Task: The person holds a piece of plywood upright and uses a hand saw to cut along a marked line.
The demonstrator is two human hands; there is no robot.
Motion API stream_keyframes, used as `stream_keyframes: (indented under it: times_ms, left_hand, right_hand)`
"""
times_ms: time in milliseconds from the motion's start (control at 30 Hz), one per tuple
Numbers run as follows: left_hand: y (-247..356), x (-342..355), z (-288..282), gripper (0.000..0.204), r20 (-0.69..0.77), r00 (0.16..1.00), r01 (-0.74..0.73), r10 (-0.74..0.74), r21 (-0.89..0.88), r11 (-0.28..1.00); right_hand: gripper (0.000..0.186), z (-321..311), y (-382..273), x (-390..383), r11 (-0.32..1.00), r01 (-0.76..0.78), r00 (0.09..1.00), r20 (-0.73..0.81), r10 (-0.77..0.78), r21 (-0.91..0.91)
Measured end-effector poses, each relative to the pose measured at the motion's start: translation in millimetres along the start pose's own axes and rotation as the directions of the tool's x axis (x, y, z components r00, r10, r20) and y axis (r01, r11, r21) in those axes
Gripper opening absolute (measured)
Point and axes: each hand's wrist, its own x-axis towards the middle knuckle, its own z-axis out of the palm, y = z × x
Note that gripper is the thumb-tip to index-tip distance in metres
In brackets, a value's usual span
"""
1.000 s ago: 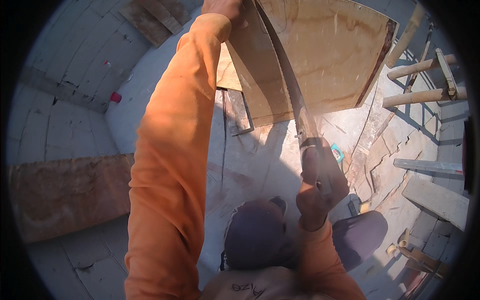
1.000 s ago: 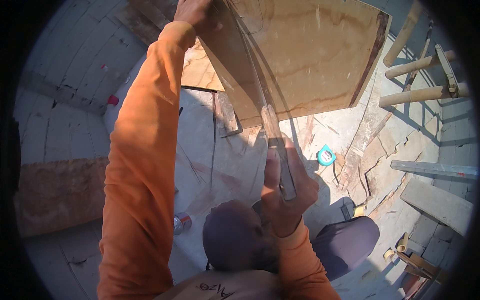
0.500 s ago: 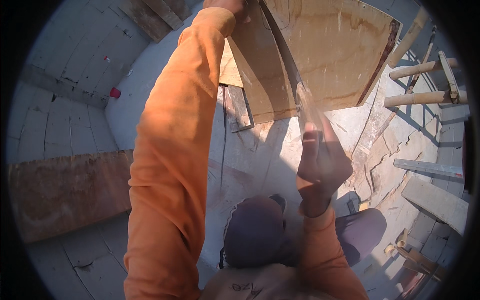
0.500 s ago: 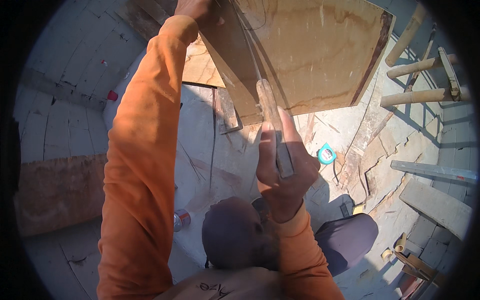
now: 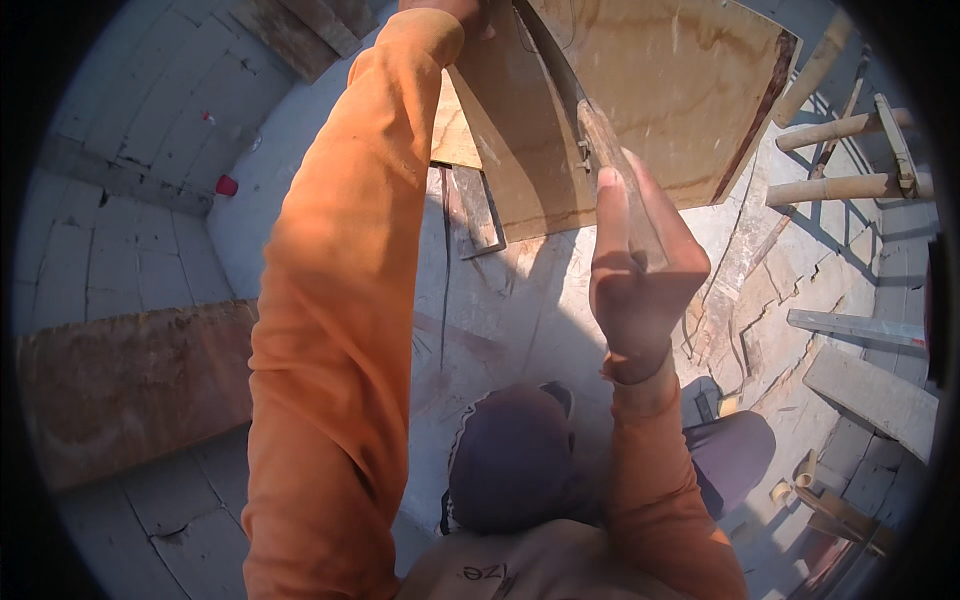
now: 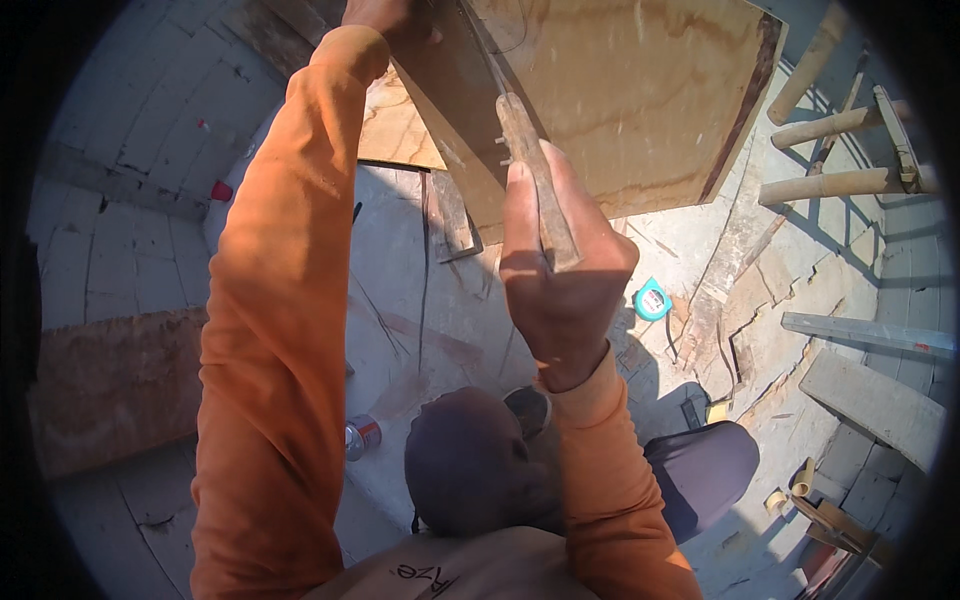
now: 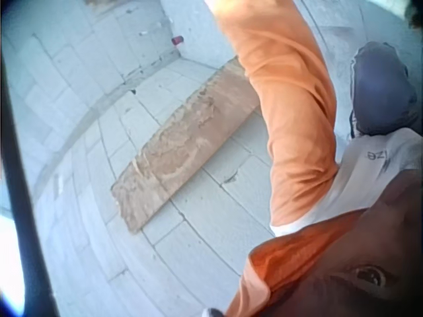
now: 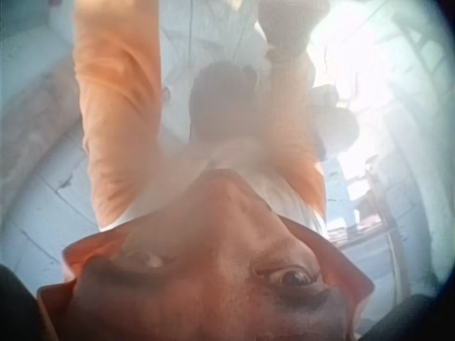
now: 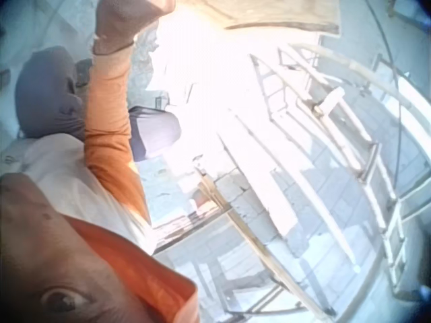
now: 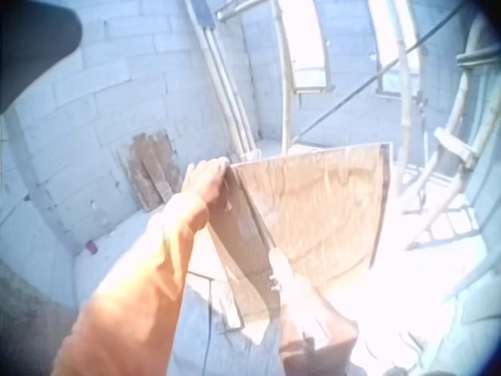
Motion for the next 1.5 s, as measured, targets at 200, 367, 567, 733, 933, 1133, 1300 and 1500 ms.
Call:
stream_keyframes:
  times_ms: [200, 367, 567, 733, 933, 1133, 1300, 1500]
  left_hand:
    - [-11, 1, -1, 0.076, 0.034, 0.999, -0.003, 0.003, 0.003, 1.000]
    - [-21, -8, -5, 0.079, -0.020, 1.000, -0.024, 0.025, 0.009, 1.000]
    - [-10, 2, 3, 0.076, 0.022, 1.000, -0.013, 0.014, -0.040, 0.999]
    - [-15, -4, -8, 0.075, 0.009, 1.000, -0.003, 0.003, -0.015, 1.000]
    - [-15, -7, 3, 0.071, -0.089, 0.994, -0.068, 0.066, -0.020, 0.997]
    - [-11, -3, -7, 0.064, 0.008, 1.000, -0.021, 0.021, -0.002, 1.000]
    - [-19, -18, -17, 0.062, -0.002, 1.000, 0.016, -0.016, 0.061, 0.998]
    - [2, -16, -10, 0.061, -0.077, 0.995, -0.058, 0.056, -0.024, 0.998]
  right_hand:
    - [0.030, 17, 6, 1, 0.997, 0.018, 0.999, -0.043, -0.014, 0.079]
    - [0.029, -34, 7, -61, 0.999, -0.033, 0.999, 0.033, 0.034, -0.007]
    - [0.030, 27, -3, 50, 0.998, -0.033, 0.999, -0.020, 0.034, 0.046]
    - [0.029, -32, 8, -57, 0.991, 0.043, 0.998, 0.057, -0.036, -0.130]
    - [0.031, 12, -1, 10, 0.990, 0.002, 1.000, -0.011, -0.001, 0.138]
    - [0.030, -9, 4, -27, 0.998, 0.031, 1.000, 0.006, -0.031, -0.057]
    - [0.028, -40, -7, -69, 1.000, -0.004, 0.999, 0.037, 0.005, -0.030]
    - [0.029, 25, -2, 41, 0.995, -0.056, 0.998, -0.023, 0.058, 0.085]
